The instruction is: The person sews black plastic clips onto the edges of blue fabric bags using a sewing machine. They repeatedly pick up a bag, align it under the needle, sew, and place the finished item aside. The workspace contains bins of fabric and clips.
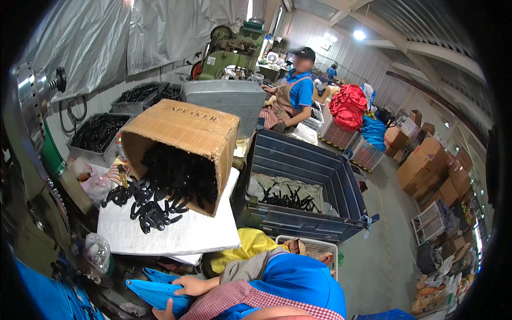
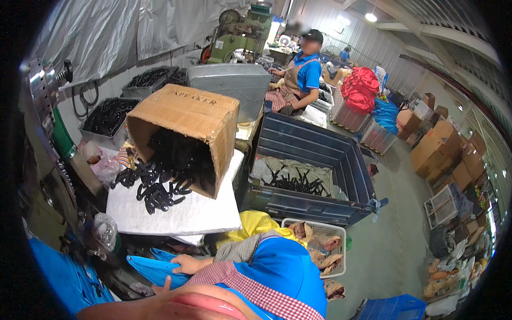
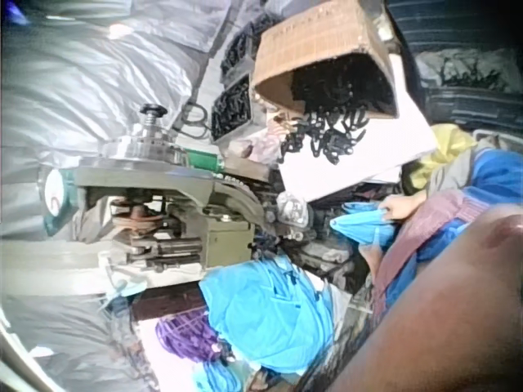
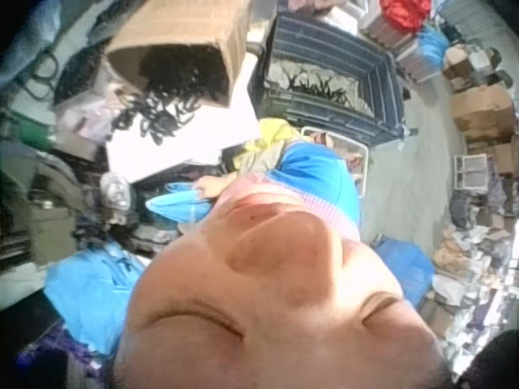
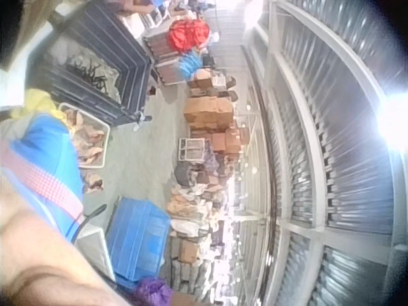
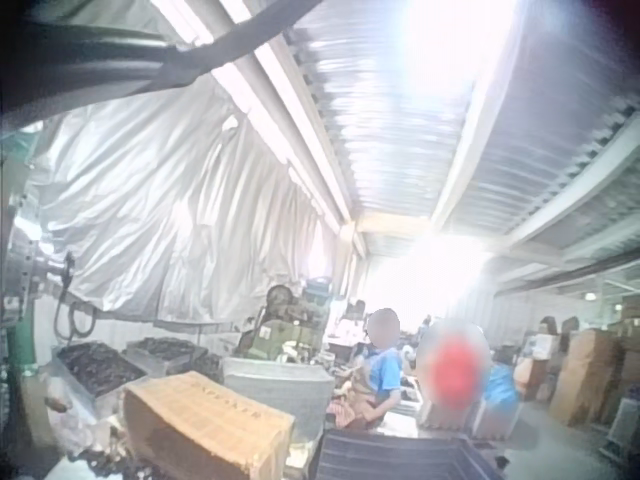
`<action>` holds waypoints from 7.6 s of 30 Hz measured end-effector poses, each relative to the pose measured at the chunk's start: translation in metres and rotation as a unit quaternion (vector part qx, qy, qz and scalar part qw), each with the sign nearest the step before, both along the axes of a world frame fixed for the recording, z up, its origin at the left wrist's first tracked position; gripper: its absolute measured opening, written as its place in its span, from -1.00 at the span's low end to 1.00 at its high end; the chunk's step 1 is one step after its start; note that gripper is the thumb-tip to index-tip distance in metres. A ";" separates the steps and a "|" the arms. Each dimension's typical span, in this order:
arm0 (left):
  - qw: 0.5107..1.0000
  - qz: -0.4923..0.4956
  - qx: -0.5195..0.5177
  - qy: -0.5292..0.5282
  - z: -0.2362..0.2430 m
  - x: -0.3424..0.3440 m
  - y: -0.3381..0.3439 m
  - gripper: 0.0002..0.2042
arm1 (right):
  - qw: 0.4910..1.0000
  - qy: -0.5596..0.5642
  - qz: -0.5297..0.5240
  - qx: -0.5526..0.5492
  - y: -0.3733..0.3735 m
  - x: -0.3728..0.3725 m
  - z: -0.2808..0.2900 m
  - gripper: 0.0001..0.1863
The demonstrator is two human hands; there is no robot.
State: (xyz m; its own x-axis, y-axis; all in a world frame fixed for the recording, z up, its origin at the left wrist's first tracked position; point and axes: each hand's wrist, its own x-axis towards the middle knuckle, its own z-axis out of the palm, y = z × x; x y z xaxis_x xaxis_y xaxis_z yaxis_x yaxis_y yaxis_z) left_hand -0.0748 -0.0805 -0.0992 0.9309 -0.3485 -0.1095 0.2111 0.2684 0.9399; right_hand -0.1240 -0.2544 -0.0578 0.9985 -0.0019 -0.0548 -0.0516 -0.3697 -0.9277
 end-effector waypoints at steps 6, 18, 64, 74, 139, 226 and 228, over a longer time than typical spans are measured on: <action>0.994 -0.025 0.070 -0.082 0.043 0.019 0.007 -0.40 | 0.992 -0.123 0.026 -0.014 -0.010 0.003 -0.004 -0.39; 0.823 -0.126 0.325 -0.448 0.179 -0.006 0.025 -0.09 | 0.911 0.003 -0.385 0.146 0.032 -0.069 0.074 -0.70; 0.337 -0.765 0.491 -0.244 -0.112 -0.139 -0.059 -0.54 | 0.605 0.368 -0.684 0.176 0.358 -0.608 -0.189 -0.49; 0.401 -0.798 0.333 -0.303 -0.126 -0.472 -0.169 -0.71 | 0.481 0.245 -0.838 0.083 0.329 -0.749 -0.206 -0.35; 0.928 -0.336 0.128 -0.094 0.052 -0.984 -1.423 -0.79 | 0.774 0.168 -0.498 0.353 -1.488 -1.299 -0.217 -0.78; 0.491 0.444 0.607 -0.440 0.562 -0.294 -1.671 -0.64 | 0.565 -0.798 0.199 -0.060 -1.610 -0.109 0.514 -0.37; 0.384 0.437 0.684 -0.440 0.552 -0.312 -1.696 -0.60 | 0.581 -0.713 0.313 -0.238 -1.617 -0.114 0.553 -0.46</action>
